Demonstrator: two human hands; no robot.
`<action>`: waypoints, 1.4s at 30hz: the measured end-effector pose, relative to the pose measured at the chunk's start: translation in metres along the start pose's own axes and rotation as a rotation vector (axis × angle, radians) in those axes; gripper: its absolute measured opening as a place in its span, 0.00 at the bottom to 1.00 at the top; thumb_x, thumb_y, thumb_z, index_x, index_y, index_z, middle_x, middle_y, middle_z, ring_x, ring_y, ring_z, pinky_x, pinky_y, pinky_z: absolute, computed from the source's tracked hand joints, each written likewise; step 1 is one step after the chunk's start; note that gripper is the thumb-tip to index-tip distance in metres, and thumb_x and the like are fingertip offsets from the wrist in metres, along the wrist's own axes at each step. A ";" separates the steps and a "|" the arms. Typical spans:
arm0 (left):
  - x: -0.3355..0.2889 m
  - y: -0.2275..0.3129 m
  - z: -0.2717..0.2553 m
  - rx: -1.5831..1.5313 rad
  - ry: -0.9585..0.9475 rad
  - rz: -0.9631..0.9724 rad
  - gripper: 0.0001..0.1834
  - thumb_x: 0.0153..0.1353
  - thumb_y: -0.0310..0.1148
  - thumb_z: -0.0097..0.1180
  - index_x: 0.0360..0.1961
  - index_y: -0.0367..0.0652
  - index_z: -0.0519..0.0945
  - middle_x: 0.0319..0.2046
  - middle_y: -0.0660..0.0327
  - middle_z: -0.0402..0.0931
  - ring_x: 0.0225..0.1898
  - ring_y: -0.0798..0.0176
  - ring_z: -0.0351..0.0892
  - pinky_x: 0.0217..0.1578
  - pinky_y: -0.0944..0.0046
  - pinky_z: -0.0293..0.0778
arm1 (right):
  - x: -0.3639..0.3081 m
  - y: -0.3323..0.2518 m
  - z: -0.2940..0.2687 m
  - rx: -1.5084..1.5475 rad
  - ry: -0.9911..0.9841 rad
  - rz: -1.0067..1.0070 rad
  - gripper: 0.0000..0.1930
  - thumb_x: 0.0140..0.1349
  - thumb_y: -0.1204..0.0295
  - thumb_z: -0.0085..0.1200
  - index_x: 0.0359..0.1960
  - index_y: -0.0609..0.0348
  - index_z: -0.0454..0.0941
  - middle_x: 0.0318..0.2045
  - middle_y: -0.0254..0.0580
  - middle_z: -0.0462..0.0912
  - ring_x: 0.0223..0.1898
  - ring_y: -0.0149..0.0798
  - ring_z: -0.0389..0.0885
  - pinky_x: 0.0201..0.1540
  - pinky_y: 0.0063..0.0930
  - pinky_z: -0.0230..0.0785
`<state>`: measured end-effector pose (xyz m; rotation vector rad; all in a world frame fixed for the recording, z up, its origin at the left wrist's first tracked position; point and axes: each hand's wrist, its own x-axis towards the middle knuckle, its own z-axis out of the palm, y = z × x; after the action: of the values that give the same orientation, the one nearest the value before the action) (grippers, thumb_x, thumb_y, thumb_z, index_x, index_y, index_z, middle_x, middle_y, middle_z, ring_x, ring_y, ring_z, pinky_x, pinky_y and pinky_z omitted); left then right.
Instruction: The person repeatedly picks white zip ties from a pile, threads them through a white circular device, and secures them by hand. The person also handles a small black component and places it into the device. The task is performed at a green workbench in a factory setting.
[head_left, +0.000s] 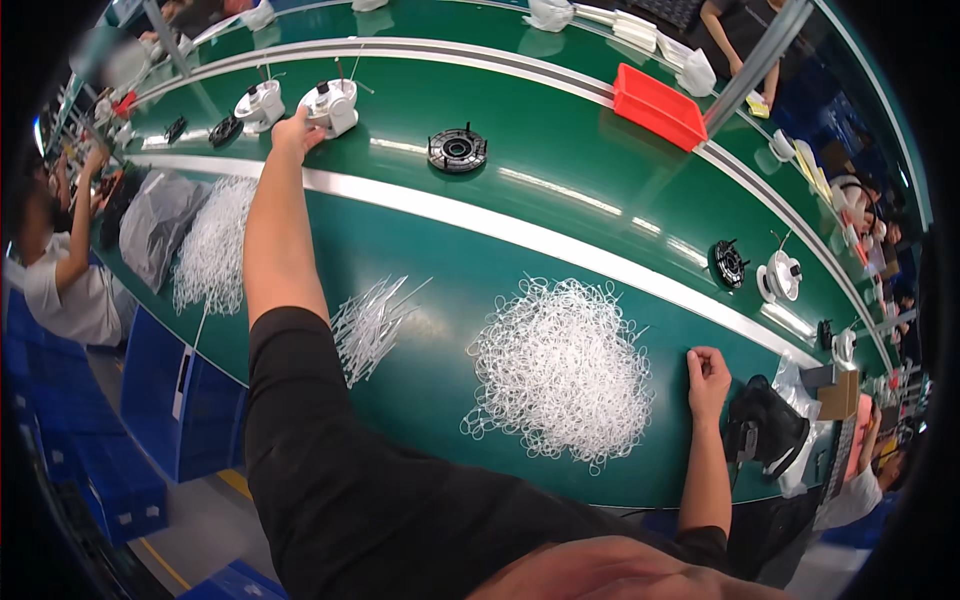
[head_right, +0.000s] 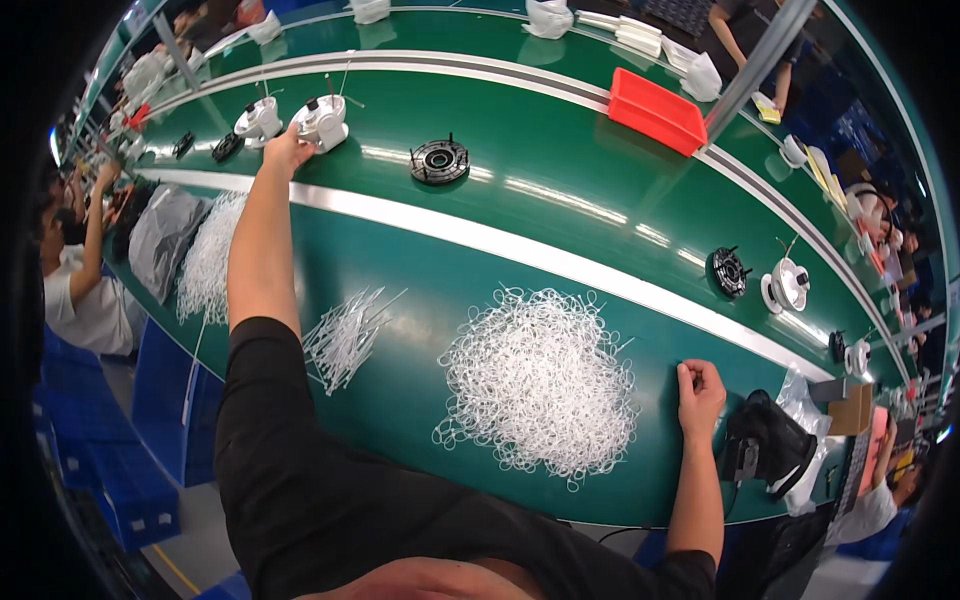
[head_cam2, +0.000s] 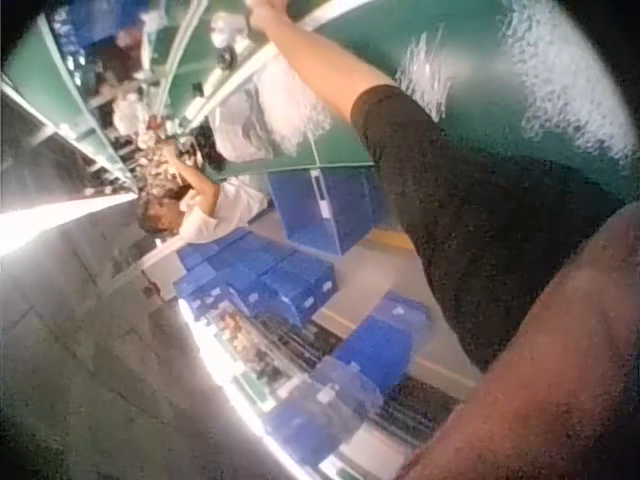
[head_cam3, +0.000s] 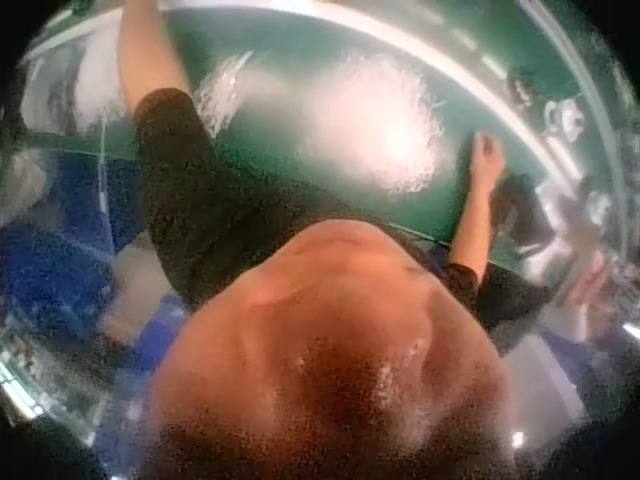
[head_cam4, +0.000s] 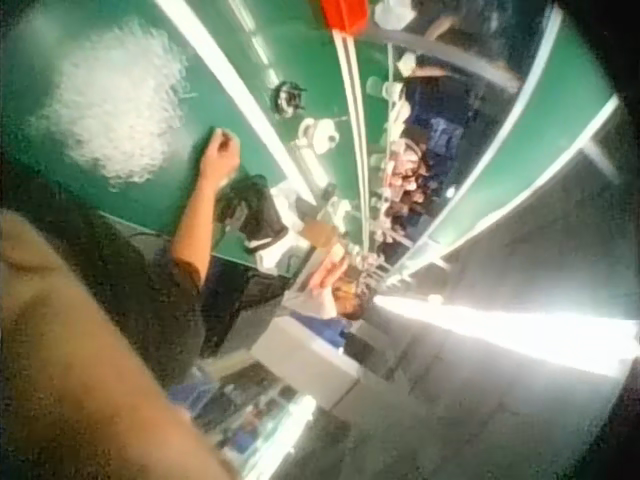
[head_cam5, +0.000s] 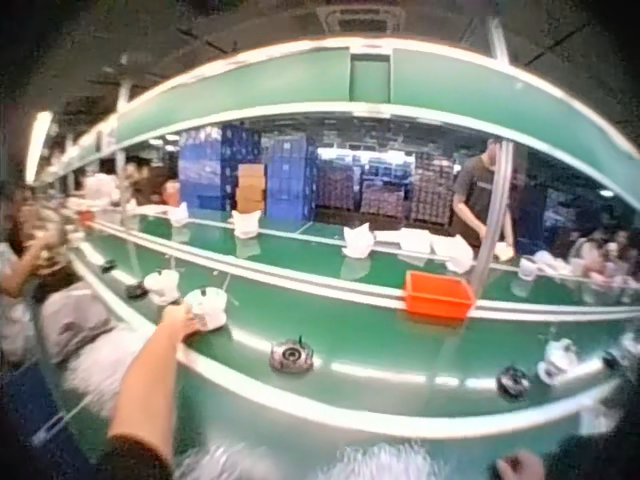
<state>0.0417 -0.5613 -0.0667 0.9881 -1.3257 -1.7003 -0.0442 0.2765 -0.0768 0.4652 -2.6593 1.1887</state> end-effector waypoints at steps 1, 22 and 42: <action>0.007 -0.001 -0.003 0.001 -0.034 -0.007 0.25 0.69 0.38 0.53 0.51 0.20 0.70 0.41 0.41 0.77 0.34 0.47 0.85 0.27 0.59 0.87 | 0.002 0.000 0.000 -0.002 -0.005 -0.011 0.05 0.61 0.73 0.62 0.34 0.62 0.81 0.22 0.29 0.75 0.24 0.22 0.67 0.27 0.18 0.61; -0.421 0.046 0.167 0.196 -0.938 -0.031 0.16 0.60 0.23 0.47 0.48 0.26 0.74 0.40 0.47 0.82 0.34 0.55 0.86 0.36 0.63 0.86 | 0.028 -0.182 0.033 0.773 -0.399 -0.012 0.22 0.69 0.59 0.55 0.53 0.67 0.80 0.48 0.40 0.84 0.51 0.32 0.77 0.57 0.27 0.66; -0.584 -0.048 0.303 0.455 -1.404 -0.239 0.15 0.60 0.21 0.47 0.47 0.22 0.73 0.40 0.45 0.81 0.33 0.55 0.86 0.35 0.64 0.87 | 0.014 -0.039 -0.073 0.539 0.009 -0.056 0.14 0.71 0.68 0.51 0.50 0.61 0.83 0.39 0.36 0.83 0.43 0.29 0.79 0.50 0.25 0.70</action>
<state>0.0091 0.0935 0.0086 -0.0247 -2.6015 -2.4291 -0.0395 0.3043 0.0024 0.6028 -2.2717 1.8803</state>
